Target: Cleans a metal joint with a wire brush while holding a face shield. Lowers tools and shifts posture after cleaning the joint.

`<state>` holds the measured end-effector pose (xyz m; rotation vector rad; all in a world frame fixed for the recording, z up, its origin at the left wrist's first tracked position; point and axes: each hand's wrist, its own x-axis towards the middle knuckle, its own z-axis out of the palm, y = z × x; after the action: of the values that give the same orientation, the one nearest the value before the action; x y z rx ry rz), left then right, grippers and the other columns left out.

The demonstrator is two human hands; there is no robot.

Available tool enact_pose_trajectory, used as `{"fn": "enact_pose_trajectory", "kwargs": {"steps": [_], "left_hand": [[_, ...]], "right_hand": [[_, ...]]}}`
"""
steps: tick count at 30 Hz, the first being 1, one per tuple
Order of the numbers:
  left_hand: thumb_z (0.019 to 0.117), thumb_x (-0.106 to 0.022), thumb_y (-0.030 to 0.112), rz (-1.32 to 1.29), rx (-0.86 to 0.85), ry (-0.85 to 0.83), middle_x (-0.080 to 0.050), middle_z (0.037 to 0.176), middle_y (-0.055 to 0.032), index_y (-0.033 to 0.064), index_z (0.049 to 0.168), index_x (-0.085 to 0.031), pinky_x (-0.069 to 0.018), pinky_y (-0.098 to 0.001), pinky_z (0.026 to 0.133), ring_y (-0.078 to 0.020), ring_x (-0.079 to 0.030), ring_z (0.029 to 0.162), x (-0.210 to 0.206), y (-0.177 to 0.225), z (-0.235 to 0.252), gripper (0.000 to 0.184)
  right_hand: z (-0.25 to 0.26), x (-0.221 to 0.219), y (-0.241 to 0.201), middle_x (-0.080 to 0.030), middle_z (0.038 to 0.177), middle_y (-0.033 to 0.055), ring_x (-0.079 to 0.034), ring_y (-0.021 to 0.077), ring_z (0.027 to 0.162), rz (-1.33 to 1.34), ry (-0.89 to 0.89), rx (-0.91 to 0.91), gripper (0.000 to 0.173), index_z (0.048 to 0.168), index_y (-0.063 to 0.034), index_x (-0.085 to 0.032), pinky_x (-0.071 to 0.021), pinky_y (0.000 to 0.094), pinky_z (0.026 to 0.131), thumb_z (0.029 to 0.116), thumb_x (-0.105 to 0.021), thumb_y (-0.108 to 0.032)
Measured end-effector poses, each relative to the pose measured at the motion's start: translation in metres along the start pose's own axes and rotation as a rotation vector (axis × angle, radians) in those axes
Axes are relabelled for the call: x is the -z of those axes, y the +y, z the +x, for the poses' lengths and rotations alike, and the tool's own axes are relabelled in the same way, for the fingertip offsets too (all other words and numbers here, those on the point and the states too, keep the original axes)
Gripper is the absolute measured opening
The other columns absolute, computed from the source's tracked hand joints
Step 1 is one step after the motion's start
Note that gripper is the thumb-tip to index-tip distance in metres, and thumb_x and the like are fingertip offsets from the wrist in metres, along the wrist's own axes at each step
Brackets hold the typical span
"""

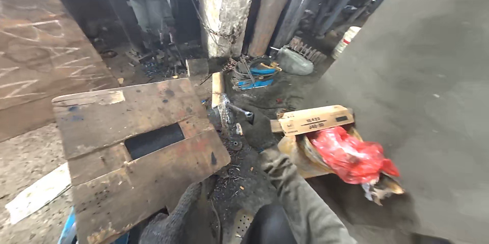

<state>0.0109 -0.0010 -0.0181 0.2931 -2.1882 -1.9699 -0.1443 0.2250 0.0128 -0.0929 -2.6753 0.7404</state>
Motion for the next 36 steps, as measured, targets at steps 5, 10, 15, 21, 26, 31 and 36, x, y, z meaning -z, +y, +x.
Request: {"fn": "enact_pose_trajectory", "kwargs": {"steps": [5,10,15,21,26,31,36], "left_hand": [[0.0891,-0.078,0.042,0.006,0.117,0.022,-0.075,0.084,-0.0008,0.0089,0.096,-0.076,-0.0633,-0.0380,0.073,-0.0135,-0.073,0.078,0.000,0.013,0.000,0.034],[0.0992,-0.067,0.027,-0.087,0.142,-0.061,-0.074,0.085,-0.0066,0.0015,0.098,-0.074,-0.0620,-0.0378,0.072,-0.0164,-0.071,0.075,0.007,0.016,0.001,0.026],[0.0921,-0.075,0.038,0.004,0.182,0.016,-0.074,0.080,-0.0001,0.0086,0.091,-0.075,-0.0626,-0.0363,0.070,-0.0123,-0.072,0.073,0.003,0.030,0.000,0.029],[0.0962,-0.071,0.038,0.025,0.102,-0.058,-0.074,0.081,-0.0004,0.0107,0.095,-0.077,-0.0626,-0.0370,0.070,-0.0126,-0.072,0.074,0.009,0.013,0.002,0.028],[0.0992,-0.066,0.037,0.199,-0.037,-0.054,-0.074,0.081,0.0010,0.0130,0.100,-0.079,-0.0601,-0.0339,0.070,-0.0084,-0.070,0.074,0.009,0.010,0.002,0.027],[0.0927,-0.073,0.043,0.093,0.095,-0.032,-0.074,0.080,0.0036,0.0130,0.095,-0.077,-0.0624,-0.0325,0.070,-0.0075,-0.072,0.074,0.003,0.027,0.000,0.031],[0.0948,-0.071,0.040,0.194,0.079,-0.030,-0.074,0.083,0.0055,0.0175,0.095,-0.077,-0.0614,-0.0316,0.074,-0.0051,-0.071,0.077,0.002,0.030,0.000,0.023]], "right_hand": [[0.018,-0.036,0.045,-0.073,0.087,0.0048,-0.069,0.0188,0.073,0.323,-0.042,-0.116,0.035,0.130,-0.0224,-0.068,-0.0592,0.0480,0.072,0.0993,-0.064,-0.037],[-0.009,-0.007,0.037,-0.074,0.089,0.0043,-0.069,0.0168,0.074,0.245,-0.051,-0.141,0.037,0.131,-0.0210,-0.070,-0.0593,0.0435,0.073,0.0972,-0.065,-0.038],[0.002,-0.016,0.032,-0.073,0.094,0.0108,-0.069,0.0242,0.079,0.198,0.004,-0.053,0.037,0.132,-0.0163,-0.067,-0.0583,0.0496,0.074,0.0997,-0.064,-0.034],[0.019,-0.006,0.022,-0.073,0.095,0.0109,-0.070,0.0264,0.082,0.145,-0.033,-0.090,0.035,0.131,-0.0169,-0.067,-0.0570,0.0542,0.079,0.1017,-0.062,-0.037],[0.015,-0.009,0.020,-0.074,0.096,0.0119,-0.071,0.0276,0.083,0.174,-0.092,-0.093,0.036,0.131,-0.0145,-0.067,-0.0575,0.0543,0.080,0.1021,-0.062,-0.034],[0.020,-0.001,0.025,-0.073,0.094,0.0106,-0.069,0.0266,0.081,0.147,-0.011,-0.102,0.036,0.131,-0.0193,-0.068,-0.0569,0.0547,0.077,0.1006,-0.062,-0.037],[0.023,-0.012,0.031,-0.074,0.098,0.0128,-0.071,0.0303,0.087,0.126,-0.071,-0.117,0.034,0.131,-0.0176,-0.067,-0.0570,0.0578,0.081,0.1023,-0.060,-0.033]]}}
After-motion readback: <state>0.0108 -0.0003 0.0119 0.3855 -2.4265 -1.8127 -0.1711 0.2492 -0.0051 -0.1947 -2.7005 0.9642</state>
